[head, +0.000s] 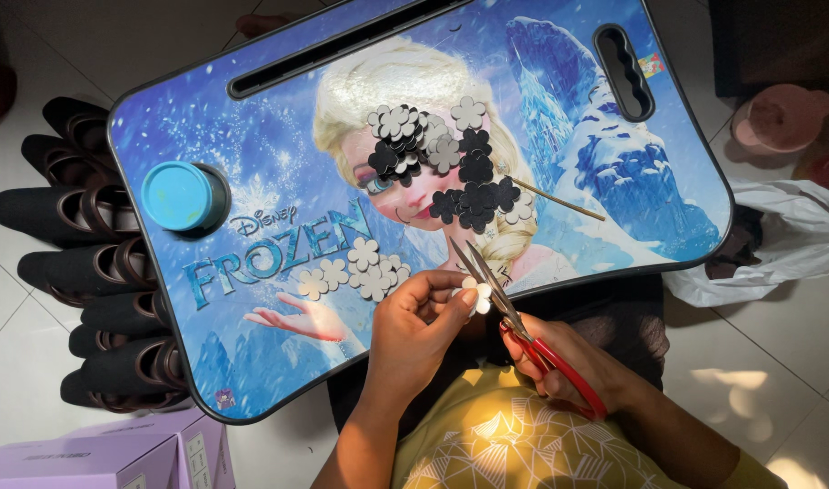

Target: The person sits on the floor with a Frozen-themed lap desk and cuts small flower-shaped pieces from white and black sheet material using red-handled scissors. They cut one flower at a time and place the finished flower shapes onto a growing pile on the desk.

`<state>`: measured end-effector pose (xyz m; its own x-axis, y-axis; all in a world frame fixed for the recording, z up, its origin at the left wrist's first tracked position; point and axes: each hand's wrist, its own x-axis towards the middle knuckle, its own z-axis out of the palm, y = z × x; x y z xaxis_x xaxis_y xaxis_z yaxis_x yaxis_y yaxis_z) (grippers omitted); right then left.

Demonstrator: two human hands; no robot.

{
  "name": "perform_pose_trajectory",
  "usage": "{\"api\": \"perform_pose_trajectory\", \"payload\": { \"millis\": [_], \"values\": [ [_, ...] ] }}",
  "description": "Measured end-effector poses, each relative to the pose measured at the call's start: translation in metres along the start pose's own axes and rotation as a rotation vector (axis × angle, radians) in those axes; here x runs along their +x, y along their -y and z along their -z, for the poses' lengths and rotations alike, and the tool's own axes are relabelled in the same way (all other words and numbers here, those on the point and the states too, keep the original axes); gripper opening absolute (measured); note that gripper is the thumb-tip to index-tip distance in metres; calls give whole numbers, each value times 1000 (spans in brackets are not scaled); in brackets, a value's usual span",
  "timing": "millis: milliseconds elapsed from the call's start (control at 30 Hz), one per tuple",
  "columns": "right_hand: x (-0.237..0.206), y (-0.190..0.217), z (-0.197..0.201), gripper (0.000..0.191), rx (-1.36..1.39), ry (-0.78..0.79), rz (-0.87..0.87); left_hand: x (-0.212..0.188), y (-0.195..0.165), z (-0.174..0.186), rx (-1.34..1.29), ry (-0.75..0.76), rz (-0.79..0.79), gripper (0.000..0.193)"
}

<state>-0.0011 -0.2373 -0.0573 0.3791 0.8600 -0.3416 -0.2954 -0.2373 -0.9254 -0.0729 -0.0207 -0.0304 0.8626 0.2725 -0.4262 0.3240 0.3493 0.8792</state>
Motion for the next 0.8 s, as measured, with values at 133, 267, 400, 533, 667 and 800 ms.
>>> {"api": "perform_pose_trajectory", "payload": {
  "millis": [133, 267, 400, 533, 667, 800],
  "values": [
    [0, 1, -1, 95, 20, -6, -48, 0, 0, 0, 70, -38, -43, 20],
    [-1, 2, -1, 96, 15, -5, -85, 0, 0, -1, -16, -51, -55, 19],
    [-1, 0, 0, 95, -30, 3, -56, 1, -2, -2, 14, -100, -106, 19],
    [1, -2, 0, 95, -10, 14, -47, 1, -4, -4, 46, -168, -104, 20],
    [0, 2, -3, 98, 32, 16, -93, 2, -2, -5, 27, -160, -102, 21],
    [3, 5, -6, 103, 55, 19, -133, 1, 0, -6, -42, -89, -91, 28]
  ]
}}
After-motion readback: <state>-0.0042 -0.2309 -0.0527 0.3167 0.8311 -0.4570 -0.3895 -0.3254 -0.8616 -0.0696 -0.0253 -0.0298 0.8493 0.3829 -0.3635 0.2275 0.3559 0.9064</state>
